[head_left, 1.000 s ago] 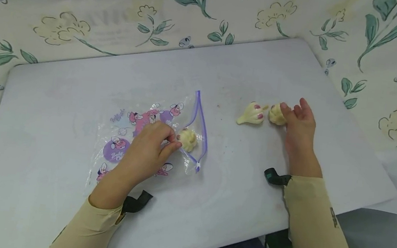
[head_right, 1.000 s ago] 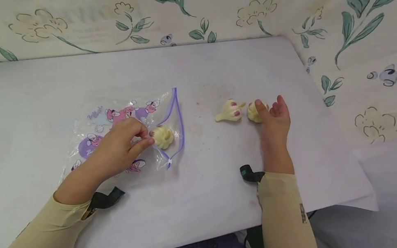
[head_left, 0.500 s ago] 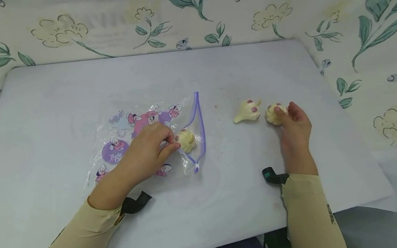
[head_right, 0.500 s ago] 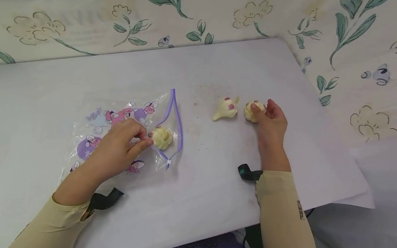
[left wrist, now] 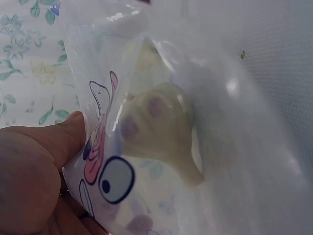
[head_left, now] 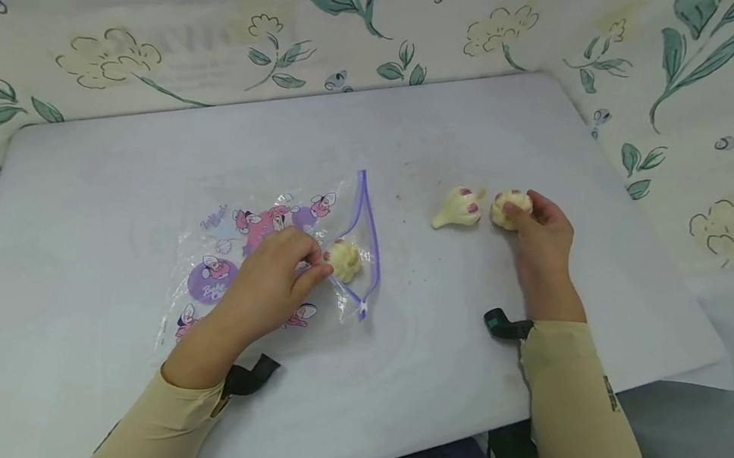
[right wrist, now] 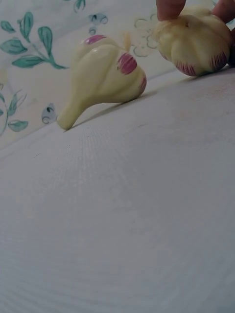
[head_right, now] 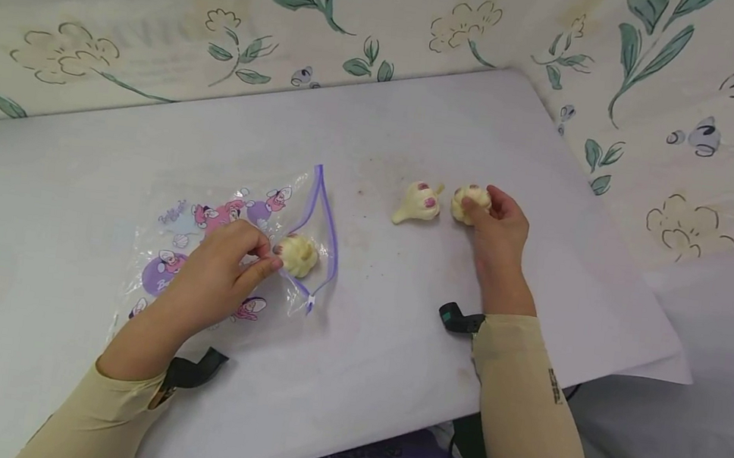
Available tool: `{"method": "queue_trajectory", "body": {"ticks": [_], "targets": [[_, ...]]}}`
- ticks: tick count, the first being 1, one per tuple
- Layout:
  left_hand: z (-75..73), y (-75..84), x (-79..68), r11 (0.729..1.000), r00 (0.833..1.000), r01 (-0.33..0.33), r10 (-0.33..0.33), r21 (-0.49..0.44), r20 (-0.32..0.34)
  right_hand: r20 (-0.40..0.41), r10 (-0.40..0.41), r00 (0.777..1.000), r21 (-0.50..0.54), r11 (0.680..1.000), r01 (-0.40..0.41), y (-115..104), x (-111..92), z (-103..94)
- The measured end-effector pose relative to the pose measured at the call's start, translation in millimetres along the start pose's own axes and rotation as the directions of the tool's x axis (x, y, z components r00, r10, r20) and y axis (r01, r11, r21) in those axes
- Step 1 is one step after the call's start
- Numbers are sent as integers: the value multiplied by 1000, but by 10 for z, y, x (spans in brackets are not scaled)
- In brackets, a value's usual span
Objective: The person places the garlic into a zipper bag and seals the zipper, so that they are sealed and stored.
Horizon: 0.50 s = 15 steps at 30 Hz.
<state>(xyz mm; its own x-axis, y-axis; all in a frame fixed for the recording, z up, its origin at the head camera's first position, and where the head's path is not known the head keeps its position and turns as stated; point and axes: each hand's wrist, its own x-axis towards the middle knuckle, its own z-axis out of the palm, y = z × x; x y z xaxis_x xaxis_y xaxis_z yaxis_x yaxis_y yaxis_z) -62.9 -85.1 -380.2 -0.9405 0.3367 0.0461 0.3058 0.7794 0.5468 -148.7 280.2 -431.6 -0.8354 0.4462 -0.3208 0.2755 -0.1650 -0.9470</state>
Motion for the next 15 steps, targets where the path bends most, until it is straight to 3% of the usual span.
{"method": "queue_trajectory", "body": {"ticks": [15], "targets": [[1, 2, 0, 1000, 1000, 7, -7, 7, 6, -4, -8, 1000, 31, 999, 9, 5, -9, -2]]}}
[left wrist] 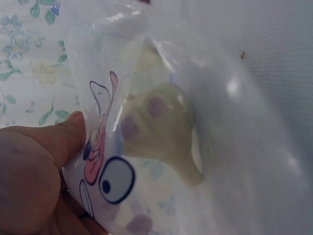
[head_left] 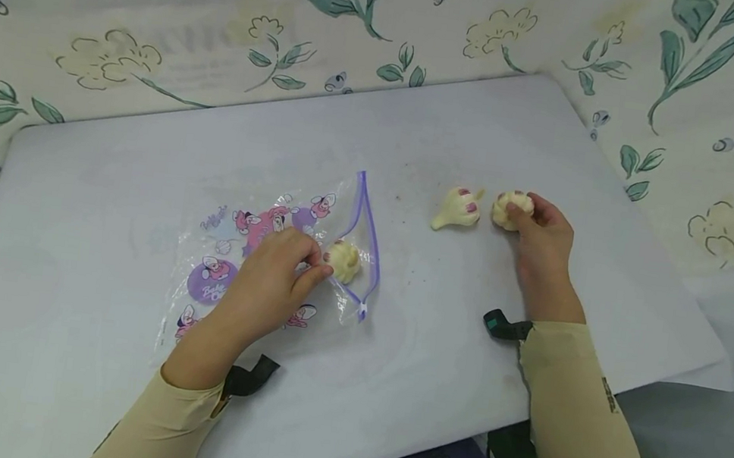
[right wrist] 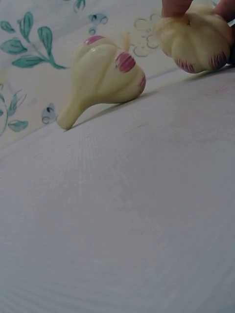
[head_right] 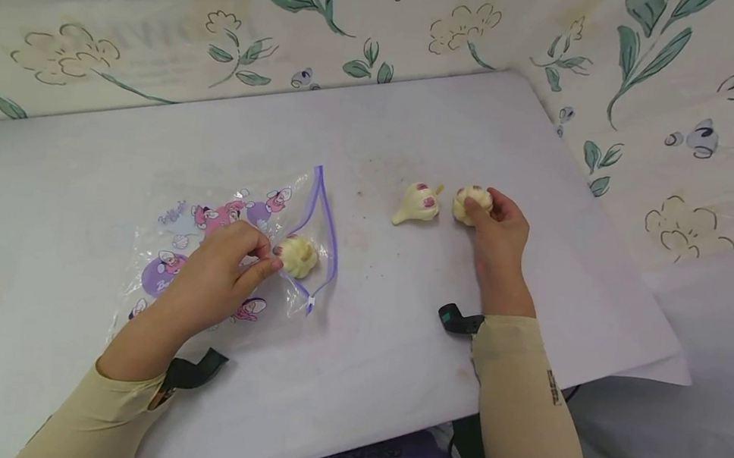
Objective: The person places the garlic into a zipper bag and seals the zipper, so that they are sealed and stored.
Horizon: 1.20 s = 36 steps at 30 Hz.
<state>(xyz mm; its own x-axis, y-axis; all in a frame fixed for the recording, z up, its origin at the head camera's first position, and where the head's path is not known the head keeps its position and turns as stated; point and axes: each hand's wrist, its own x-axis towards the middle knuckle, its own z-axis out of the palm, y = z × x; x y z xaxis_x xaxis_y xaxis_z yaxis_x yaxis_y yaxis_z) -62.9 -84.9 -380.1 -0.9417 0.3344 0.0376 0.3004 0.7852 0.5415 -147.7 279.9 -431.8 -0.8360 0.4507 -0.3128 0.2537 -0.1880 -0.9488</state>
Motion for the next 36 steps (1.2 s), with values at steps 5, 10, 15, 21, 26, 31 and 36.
{"method": "queue_trajectory", "body": {"ticks": [5, 10, 15, 21, 26, 31, 36], "targets": [[-5, 2, -2, 1000, 1000, 0, 0, 3, 1, 9, -10, 1000, 38, 999, 10, 9, -6, -5], [-1, -3, -3, 1000, 1000, -9, 9, 4, -8, 2, -18, 1000, 72, 997, 18, 8, -13, 1], [2, -10, -4, 1000, 1000, -23, 23, 6, -22, -6, -18, 1000, 120, 993, 19, -11, -24, 11], [16, -22, 0, 999, 999, -31, 30, -9, -35, 7, -8, 1000, 135, 991, 7, -23, -41, 8], [14, -18, -3, 1000, 999, -27, 27, -6, -30, 6, -12, 1000, 126, 992, 11, -31, -47, 10], [7, 1, -12, 1000, 1000, -15, 15, -2, -20, 14, -21, 1000, 120, 993, 19, -34, -58, 10], [3, 5, -11, 1000, 1000, -13, 13, -6, -18, 14, -24, 1000, 132, 991, 22, -30, -63, 18]]}}
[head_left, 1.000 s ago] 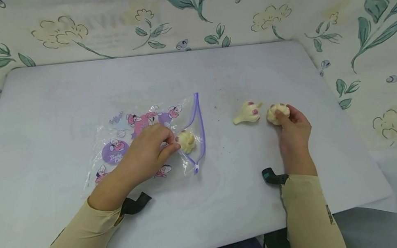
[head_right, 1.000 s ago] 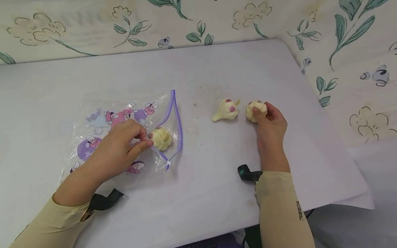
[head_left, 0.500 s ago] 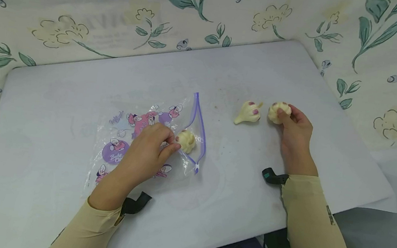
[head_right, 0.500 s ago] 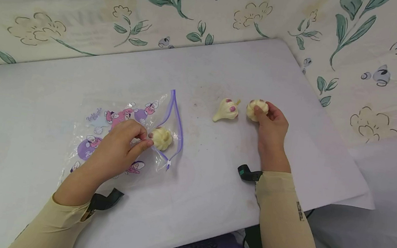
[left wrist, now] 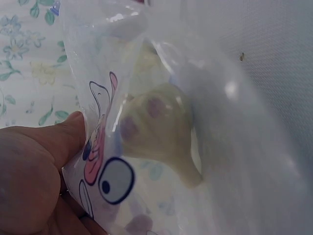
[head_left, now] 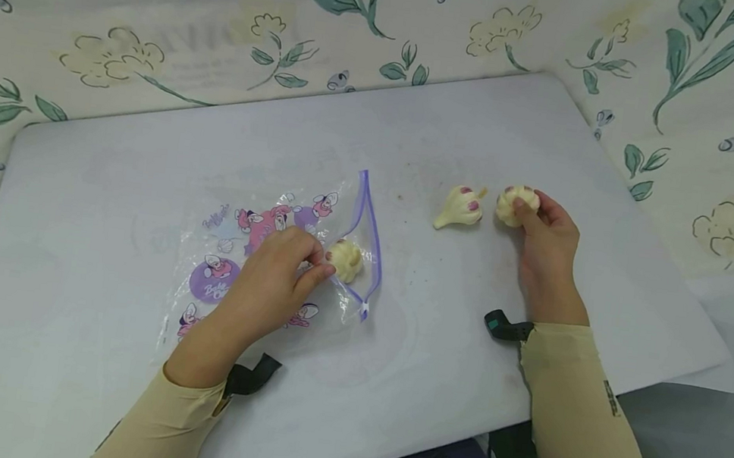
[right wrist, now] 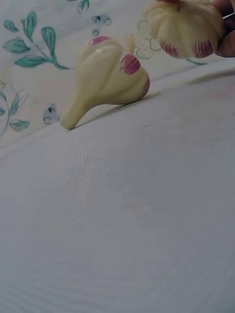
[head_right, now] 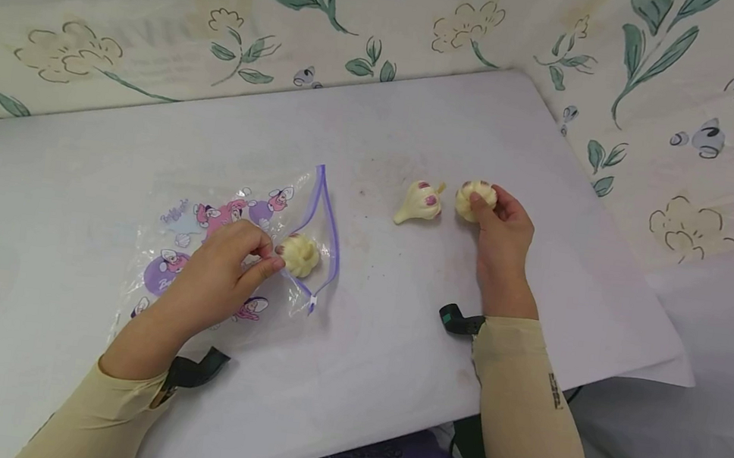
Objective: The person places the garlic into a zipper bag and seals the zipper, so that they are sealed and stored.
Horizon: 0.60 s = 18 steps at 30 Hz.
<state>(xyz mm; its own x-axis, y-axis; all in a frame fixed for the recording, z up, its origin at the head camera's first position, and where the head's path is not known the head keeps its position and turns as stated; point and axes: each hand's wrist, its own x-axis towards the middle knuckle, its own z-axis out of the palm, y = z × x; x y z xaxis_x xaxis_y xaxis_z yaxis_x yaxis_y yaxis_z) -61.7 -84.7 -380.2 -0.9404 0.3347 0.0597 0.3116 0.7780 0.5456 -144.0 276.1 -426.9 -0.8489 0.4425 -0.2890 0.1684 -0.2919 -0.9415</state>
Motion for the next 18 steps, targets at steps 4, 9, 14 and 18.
{"method": "queue_trajectory", "body": {"ticks": [4, 9, 14, 18], "targets": [[2, -5, -2, 1000, 1000, -3, 3, -1, -3, -3, 7, 1000, -12, 1000, -7, -2, -9, 0], [2, -7, -5, 1000, 1000, -3, 3, -2, -7, -2, 15, 1000, -16, 1000, -15, -10, -20, 8], [2, -8, -4, 1000, 1000, 2, -2, 3, 0, 3, 10, 1000, 21, 1000, -10, -20, -32, 24], [0, -10, -3, 1000, 1000, 2, -2, 5, -1, 1, 5, 1000, 50, 999, -5, -24, -42, 31]]}}
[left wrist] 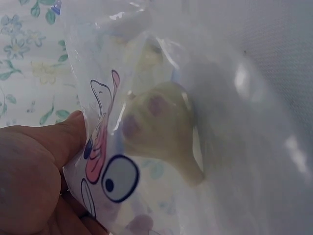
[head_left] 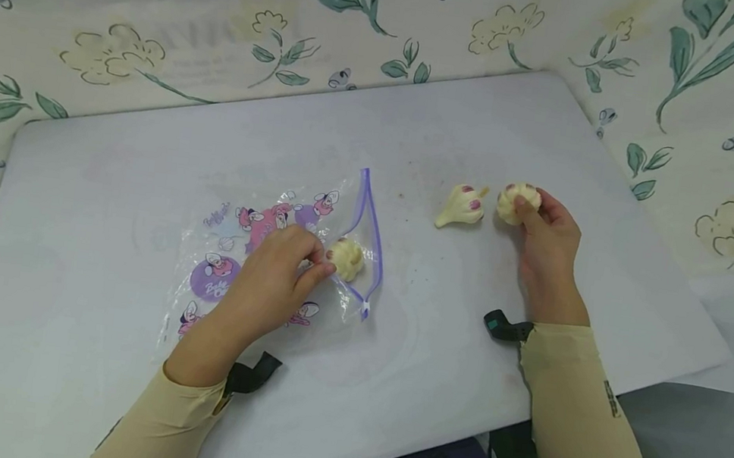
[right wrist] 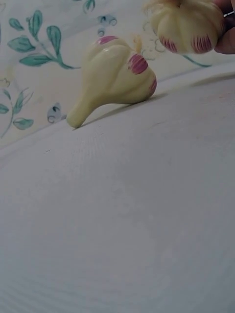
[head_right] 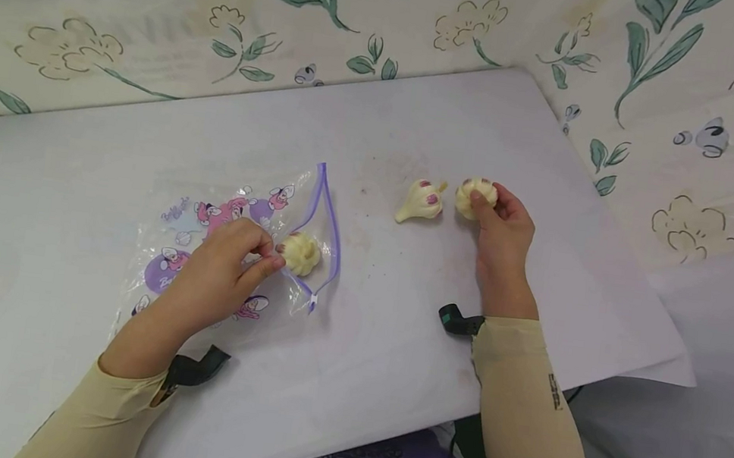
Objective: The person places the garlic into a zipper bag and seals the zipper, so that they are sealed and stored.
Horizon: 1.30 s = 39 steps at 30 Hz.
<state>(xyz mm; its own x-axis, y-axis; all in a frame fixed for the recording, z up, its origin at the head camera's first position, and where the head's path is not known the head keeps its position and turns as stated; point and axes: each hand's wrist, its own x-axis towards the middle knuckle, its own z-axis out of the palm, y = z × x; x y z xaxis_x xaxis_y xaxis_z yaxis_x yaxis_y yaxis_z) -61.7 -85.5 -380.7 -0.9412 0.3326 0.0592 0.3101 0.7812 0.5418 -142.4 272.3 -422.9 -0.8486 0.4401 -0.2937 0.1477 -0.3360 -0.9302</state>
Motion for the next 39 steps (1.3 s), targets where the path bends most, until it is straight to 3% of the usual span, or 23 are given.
{"method": "queue_trajectory", "body": {"ticks": [16, 29, 39], "targets": [[-7, 8, -2, 1000, 1000, 4, -4, -4, 4, 4, -8, 1000, 24, 1000, 8, -2, -10, 6], [-8, 7, -1, 1000, 1000, -7, 7, 1, 2, 40, -24, 999, 113, 993, 19, -22, -78, 61], [4, 3, 7, 1000, 1000, -11, 11, -9, -1, 48, -37, 998, 106, 994, 32, -48, -136, 99]]}}
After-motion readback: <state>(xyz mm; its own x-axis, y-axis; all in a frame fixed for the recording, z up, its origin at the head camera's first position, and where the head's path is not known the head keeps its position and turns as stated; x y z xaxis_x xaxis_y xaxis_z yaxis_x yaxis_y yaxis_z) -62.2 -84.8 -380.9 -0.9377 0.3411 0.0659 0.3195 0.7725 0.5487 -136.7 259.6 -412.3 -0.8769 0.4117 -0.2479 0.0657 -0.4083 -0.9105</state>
